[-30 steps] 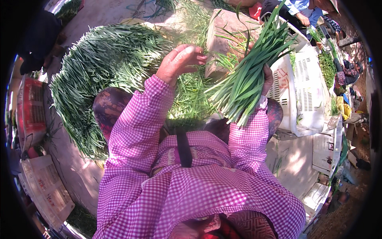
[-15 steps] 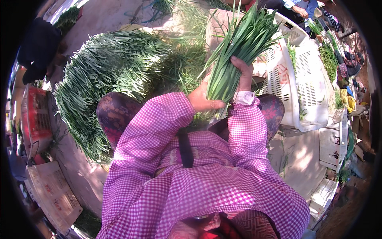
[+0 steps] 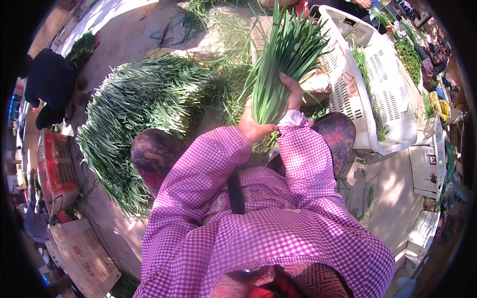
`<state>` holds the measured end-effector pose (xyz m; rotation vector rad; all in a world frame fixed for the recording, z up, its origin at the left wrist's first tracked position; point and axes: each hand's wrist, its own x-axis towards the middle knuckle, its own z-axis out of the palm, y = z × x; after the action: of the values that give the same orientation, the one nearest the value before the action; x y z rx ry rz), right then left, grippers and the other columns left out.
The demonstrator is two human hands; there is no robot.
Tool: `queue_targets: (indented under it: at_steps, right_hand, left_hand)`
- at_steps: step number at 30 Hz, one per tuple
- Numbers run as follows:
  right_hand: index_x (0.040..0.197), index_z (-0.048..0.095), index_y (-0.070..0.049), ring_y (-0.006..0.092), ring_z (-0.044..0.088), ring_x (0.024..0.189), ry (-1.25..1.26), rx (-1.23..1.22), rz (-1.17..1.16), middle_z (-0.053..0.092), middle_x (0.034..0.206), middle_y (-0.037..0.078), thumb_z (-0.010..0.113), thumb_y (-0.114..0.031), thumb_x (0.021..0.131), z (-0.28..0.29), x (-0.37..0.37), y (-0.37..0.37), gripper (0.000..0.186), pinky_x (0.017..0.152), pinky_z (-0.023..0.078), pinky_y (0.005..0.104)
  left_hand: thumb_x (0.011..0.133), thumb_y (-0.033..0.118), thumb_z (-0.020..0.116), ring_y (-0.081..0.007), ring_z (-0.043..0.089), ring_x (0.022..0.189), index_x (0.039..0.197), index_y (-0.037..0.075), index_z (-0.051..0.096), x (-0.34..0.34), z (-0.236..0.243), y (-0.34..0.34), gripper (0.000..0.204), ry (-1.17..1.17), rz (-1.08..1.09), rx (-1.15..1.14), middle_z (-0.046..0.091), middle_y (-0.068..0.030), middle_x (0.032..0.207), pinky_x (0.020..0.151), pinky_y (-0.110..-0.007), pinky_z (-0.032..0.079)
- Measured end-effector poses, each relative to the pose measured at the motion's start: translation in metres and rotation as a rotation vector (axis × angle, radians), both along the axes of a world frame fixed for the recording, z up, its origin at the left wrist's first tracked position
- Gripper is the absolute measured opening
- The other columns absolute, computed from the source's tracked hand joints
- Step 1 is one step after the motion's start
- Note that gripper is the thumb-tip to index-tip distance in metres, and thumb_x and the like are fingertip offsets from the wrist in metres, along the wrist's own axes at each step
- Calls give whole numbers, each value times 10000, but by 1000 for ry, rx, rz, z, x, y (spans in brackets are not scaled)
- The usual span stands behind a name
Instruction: The person sorts and cleans a bunch of green chive stalks by hand, removing individual strands and organizing them into a neat bundle.
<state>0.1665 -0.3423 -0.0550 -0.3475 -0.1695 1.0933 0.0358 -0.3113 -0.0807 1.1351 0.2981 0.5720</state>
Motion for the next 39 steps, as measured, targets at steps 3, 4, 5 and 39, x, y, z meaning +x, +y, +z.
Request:
queue_targets:
  at_steps: [3, 4, 5, 39]
  right_hand:
    - [1065, 559, 56, 271, 657, 771, 27, 67, -95, 653, 926, 163, 529, -124, 795, -5, 14, 0, 326, 713, 556, 381]
    - [1050, 570, 40, 271, 655, 754, 27, 91, -113, 657, 917, 155, 537, -171, 809, -1, 16, -1, 322, 700, 553, 382]
    - [1050, 573, 32, 282, 650, 771, 50, 1, -149, 654, 928, 157, 530, -193, 822, -2, 22, 0, 323, 715, 546, 398]
    - [1000, 665, -176, 246, 422, 1198, -2699, -1144, 262, 599, 1139, 22, 649, -261, 756, -48, 93, 85, 258, 1052, 185, 575]
  left_hand:
    - [470, 39, 816, -201, 502, 1070, 1285, 13, 316, 22, 2, 12, 956, 215, 4, 296, 515, -84, 1135, 949, -336, 404]
    - [482, 23, 797, -202, 524, 1051, 1271, 11, 325, 30, 3, 14, 919, 289, 9, 257, 520, -95, 1135, 915, -336, 433]
    - [493, 8, 778, -203, 545, 1031, 1256, 9, 335, 37, 3, 16, 882, 363, 15, 219, 525, -106, 1134, 882, -337, 463]
    - [803, 163, 517, -415, 583, 971, 1411, 27, 160, 79, -41, 38, 718, 1107, -134, 944, 481, -318, 1148, 840, -461, 453]
